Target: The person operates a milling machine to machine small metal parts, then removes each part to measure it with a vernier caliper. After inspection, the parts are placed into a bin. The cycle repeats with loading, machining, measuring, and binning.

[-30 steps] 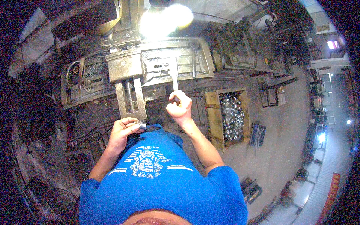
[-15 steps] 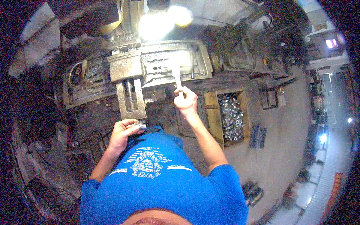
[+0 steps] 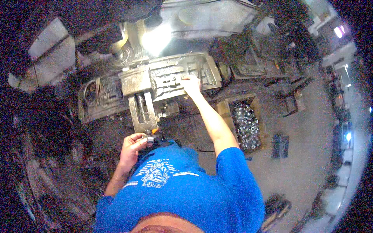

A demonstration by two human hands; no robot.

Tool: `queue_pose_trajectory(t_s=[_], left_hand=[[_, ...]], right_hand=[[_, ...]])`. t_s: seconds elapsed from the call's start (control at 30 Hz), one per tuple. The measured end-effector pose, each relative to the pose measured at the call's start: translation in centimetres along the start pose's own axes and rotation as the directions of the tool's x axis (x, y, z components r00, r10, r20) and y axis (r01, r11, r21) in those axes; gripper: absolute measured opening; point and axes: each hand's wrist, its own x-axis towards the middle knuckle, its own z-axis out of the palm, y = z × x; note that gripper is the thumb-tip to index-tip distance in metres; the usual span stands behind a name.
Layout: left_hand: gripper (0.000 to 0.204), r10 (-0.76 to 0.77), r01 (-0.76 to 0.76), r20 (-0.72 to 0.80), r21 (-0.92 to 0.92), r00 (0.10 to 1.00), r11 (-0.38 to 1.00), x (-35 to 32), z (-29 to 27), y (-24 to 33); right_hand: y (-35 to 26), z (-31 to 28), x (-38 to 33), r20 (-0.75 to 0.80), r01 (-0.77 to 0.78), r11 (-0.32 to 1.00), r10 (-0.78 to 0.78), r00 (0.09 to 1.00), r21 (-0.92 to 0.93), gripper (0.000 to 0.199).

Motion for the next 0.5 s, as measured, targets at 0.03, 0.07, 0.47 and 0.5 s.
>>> queue_pose_trajectory(t_s=[0.03,0.07,0.47,0.5], left_hand=[[0.025,-0.005,0.007,-0.028,0.063,1.0,0.998,-0.6,0.3,0.3],[0.026,0.008,-0.005,-0.044,0.075,0.999,0.997,-0.8,0.5,0.5],[0.022,-0.012,0.007,0.031,0.165,0.999,0.986,1.4,1.4,-0.2],[0.022,-0.023,0.011,0.059,0.198,0.998,0.98,1.9,1.8,-0.1]], right_hand=[[-0.1,0.3,-0.2,0.038,-0.06,0.998,0.06,0.997,-0.001,0.021],[-0.6,0.2,-0.2,0.061,-0.121,0.993,0.12,0.991,0.001,0.023],[-5.7,-3.6,-14.2,0.185,0.533,0.738,-0.642,0.744,0.414,0.018],[-5.7,-3.5,-16.6,0.23,0.511,0.704,-0.672,0.704,0.494,0.022]])
